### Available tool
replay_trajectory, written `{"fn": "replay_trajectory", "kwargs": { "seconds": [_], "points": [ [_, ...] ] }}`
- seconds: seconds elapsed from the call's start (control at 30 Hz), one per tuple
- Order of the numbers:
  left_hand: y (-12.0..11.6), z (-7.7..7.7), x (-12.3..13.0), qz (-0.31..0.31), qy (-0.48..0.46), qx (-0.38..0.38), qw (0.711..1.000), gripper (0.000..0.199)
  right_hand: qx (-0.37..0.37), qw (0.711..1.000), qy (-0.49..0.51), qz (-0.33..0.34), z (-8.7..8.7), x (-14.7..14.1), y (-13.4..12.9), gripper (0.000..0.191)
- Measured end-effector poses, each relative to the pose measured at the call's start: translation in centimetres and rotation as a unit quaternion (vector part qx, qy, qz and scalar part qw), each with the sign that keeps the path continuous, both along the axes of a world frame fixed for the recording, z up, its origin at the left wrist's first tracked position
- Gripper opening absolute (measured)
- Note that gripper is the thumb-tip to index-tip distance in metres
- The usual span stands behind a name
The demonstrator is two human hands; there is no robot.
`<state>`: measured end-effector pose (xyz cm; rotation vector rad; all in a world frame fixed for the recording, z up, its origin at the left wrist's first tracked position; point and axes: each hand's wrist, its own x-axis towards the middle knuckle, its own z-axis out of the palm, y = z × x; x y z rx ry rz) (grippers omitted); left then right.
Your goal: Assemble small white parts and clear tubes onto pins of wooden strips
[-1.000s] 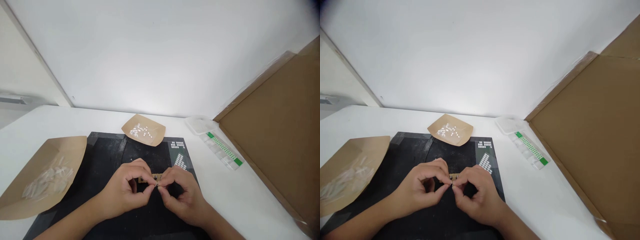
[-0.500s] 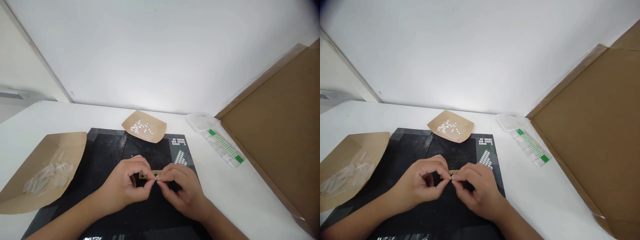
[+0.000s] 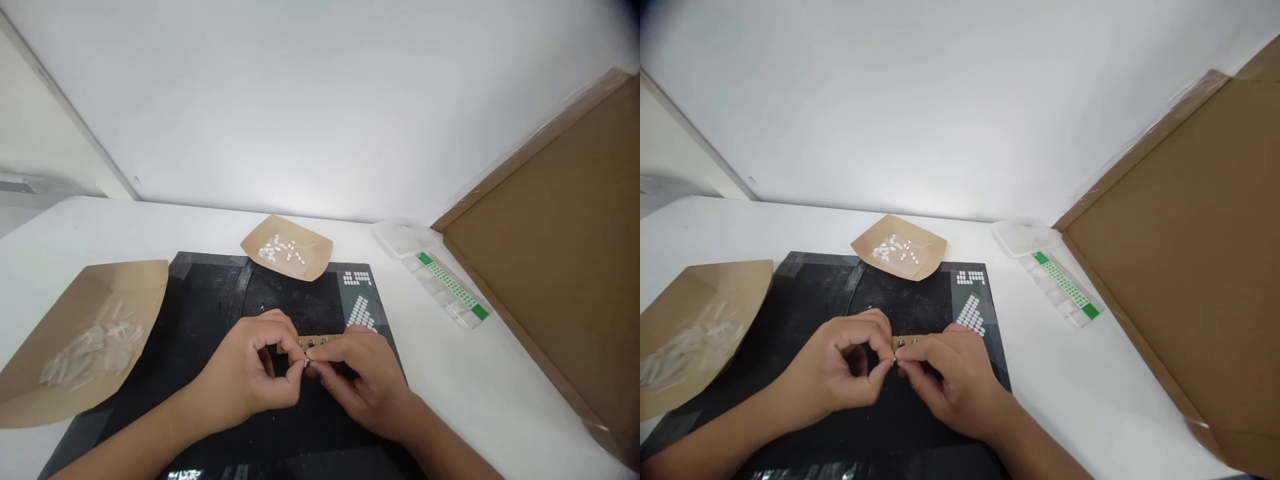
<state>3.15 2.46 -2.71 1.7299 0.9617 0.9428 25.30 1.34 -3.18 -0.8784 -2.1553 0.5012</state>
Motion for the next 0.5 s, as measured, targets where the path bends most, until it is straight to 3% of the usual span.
{"fn": "replay_trajectory", "kwargs": {
  "seconds": [0.3, 0.5],
  "points": [
    [-0.19, 0.03, -0.05, -0.001, -0.008, 0.006, 1.000, 0.016, -0.010, 1.000, -0.003, 0.000, 0.30, 0.04, 0.01, 0.012],
    [-0.20, 0.11, -0.07, 0.012, 0.002, 0.081, 0.997, 0.013, 0.004, 1.000, -0.015, 0.000, 0.06, 0.01, -0.05, 0.015]
  ]
}}
